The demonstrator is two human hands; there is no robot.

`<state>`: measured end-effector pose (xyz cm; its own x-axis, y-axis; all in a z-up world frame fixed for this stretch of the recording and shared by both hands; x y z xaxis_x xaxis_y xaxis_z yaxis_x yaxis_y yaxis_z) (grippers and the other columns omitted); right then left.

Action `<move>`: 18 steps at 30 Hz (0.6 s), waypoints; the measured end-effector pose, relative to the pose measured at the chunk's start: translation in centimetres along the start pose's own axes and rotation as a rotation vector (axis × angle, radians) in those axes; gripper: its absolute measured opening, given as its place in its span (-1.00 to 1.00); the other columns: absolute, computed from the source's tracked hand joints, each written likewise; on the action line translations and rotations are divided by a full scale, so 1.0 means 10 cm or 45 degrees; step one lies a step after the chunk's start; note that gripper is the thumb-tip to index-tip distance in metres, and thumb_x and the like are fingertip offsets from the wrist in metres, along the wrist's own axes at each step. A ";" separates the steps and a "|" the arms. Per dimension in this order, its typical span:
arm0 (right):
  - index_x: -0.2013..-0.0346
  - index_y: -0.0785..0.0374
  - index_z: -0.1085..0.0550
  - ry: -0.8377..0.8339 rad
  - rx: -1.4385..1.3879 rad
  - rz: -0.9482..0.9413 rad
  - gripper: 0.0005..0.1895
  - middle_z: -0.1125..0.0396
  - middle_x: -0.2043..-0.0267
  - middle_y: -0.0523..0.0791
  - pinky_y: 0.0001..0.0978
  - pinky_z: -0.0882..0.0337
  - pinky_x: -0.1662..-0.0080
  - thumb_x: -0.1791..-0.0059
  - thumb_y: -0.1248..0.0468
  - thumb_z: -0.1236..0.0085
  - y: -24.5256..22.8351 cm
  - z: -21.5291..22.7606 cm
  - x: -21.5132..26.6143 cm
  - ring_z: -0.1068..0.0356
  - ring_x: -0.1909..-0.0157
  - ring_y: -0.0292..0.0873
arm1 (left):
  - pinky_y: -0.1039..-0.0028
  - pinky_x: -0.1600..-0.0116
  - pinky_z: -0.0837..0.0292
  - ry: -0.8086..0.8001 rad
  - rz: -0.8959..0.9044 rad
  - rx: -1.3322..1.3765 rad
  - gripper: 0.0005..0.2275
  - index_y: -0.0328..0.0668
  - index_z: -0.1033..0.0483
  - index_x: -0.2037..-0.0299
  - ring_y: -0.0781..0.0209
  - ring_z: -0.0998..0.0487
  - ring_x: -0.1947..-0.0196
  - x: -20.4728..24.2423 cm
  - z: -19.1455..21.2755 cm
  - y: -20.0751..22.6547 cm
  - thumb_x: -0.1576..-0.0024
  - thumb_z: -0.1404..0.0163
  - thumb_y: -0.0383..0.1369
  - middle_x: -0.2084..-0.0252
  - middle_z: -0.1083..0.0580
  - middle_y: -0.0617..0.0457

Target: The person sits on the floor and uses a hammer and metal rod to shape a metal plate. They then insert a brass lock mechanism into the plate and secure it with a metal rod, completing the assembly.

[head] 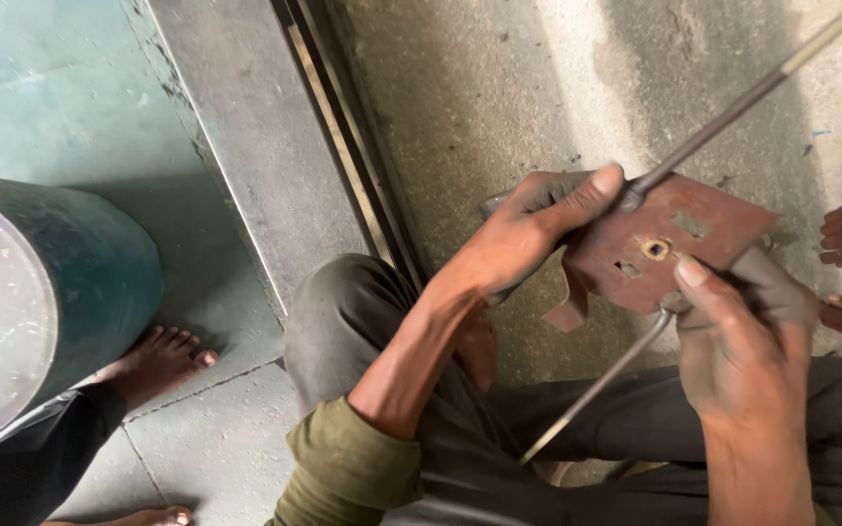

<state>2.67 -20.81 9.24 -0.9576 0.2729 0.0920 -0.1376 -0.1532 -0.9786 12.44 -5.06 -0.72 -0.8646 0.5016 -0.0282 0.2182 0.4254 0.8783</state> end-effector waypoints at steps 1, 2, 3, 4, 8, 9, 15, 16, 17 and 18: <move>-0.10 0.48 -0.49 -0.006 -0.017 0.005 -0.75 -0.46 -0.05 0.04 -0.19 -0.45 -0.24 -0.13 0.47 -0.06 0.00 0.01 0.00 -0.48 -0.12 -0.12 | 0.18 0.31 -0.48 -0.038 -0.034 0.020 -0.41 -0.65 -0.51 -0.03 -0.06 -0.55 0.34 0.00 0.02 0.01 -0.34 0.03 0.01 0.25 -0.52 -0.33; -0.09 0.50 -0.48 -0.013 -0.035 0.009 -0.77 -0.46 -0.05 0.05 -0.21 -0.43 -0.25 -0.15 0.48 -0.06 0.00 0.01 -0.01 -0.47 -0.11 -0.13 | 0.18 0.28 -0.50 -0.076 -0.068 0.040 -0.45 -0.62 -0.51 -0.04 -0.04 -0.56 0.31 0.01 0.05 0.04 -0.33 -0.01 -0.02 0.22 -0.53 -0.29; -0.09 0.52 -0.48 -0.014 -0.047 0.007 -0.78 -0.45 -0.06 0.05 -0.22 -0.42 -0.26 -0.15 0.48 -0.05 0.01 0.01 -0.01 -0.46 -0.11 -0.13 | 0.24 0.34 -0.58 -0.226 0.060 0.227 -0.49 -0.56 -0.53 -0.03 0.02 -0.61 0.39 0.00 0.06 0.03 -0.31 -0.05 -0.05 0.26 -0.56 -0.24; -0.09 0.53 -0.48 -0.016 -0.059 0.004 -0.78 -0.45 -0.07 0.05 -0.23 -0.40 -0.27 -0.16 0.49 -0.04 0.02 0.02 -0.02 -0.46 -0.11 -0.14 | 0.30 0.41 -0.66 -0.376 0.186 0.413 -0.53 -0.51 -0.55 -0.03 0.09 -0.66 0.48 0.01 0.05 0.03 -0.28 -0.09 -0.08 0.29 -0.59 -0.18; -0.11 0.50 -0.48 0.019 -0.034 -0.045 -0.73 -0.45 -0.05 0.02 -0.23 -0.40 -0.32 -0.12 0.47 -0.03 0.06 0.03 -0.03 -0.46 -0.12 -0.16 | 0.30 0.41 -0.67 -0.364 0.213 0.432 -0.64 -0.49 -0.56 0.00 0.10 -0.68 0.49 0.01 0.13 0.07 -0.29 -0.03 -0.20 0.33 -0.60 -0.16; -0.12 0.48 -0.48 0.036 -0.021 -0.054 -0.72 -0.45 -0.03 0.01 -0.22 -0.41 -0.33 -0.11 0.46 -0.04 0.06 0.03 -0.04 -0.46 -0.11 -0.17 | 0.31 0.39 -0.67 -0.350 0.212 0.401 -0.64 -0.50 -0.56 0.02 0.10 -0.68 0.49 0.01 0.14 0.08 -0.29 -0.03 -0.21 0.33 -0.60 -0.16; -0.10 0.56 -0.45 -0.025 0.092 -0.061 -0.76 -0.44 -0.05 0.05 -0.17 -0.41 -0.22 -0.21 0.40 -0.04 -0.02 -0.01 -0.07 -0.44 -0.08 -0.10 | 0.29 0.41 -0.67 -0.329 0.197 0.510 -0.68 -0.46 -0.53 0.04 0.11 -0.67 0.50 0.02 0.17 0.11 -0.28 -0.08 -0.23 0.35 -0.58 -0.11; -0.11 0.56 -0.45 -0.034 0.091 -0.056 -0.74 -0.44 -0.06 0.04 -0.16 -0.42 -0.26 -0.20 0.38 -0.04 -0.04 -0.01 -0.07 -0.45 -0.12 -0.09 | 0.28 0.40 -0.68 -0.355 0.165 0.563 -0.68 -0.47 -0.54 0.04 0.10 -0.68 0.48 0.02 0.17 0.12 -0.28 -0.08 -0.23 0.35 -0.58 -0.11; -0.12 0.55 -0.44 0.001 0.070 -0.090 -0.70 -0.44 -0.06 0.04 -0.15 -0.41 -0.25 -0.18 0.36 -0.03 -0.04 0.00 -0.07 -0.45 -0.12 -0.08 | 0.28 0.40 -0.67 -0.332 0.191 0.538 -0.69 -0.46 -0.55 0.04 0.11 -0.67 0.49 0.01 0.17 0.11 -0.26 -0.09 -0.25 0.35 -0.57 -0.09; -0.14 0.55 -0.44 0.036 0.047 -0.125 -0.66 -0.44 -0.06 0.03 -0.15 -0.40 -0.24 -0.15 0.33 -0.02 -0.05 0.01 -0.07 -0.44 -0.13 -0.08 | 0.29 0.40 -0.67 -0.309 0.218 0.513 -0.69 -0.46 -0.56 0.04 0.11 -0.66 0.50 0.01 0.17 0.09 -0.25 -0.10 -0.26 0.35 -0.57 -0.07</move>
Point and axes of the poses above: each hand's wrist, its own x-axis away from the middle knuckle, its own z-axis out of the back of the hand, y = z × x, the point moved 3 cm from there along -x, towards the middle knuckle
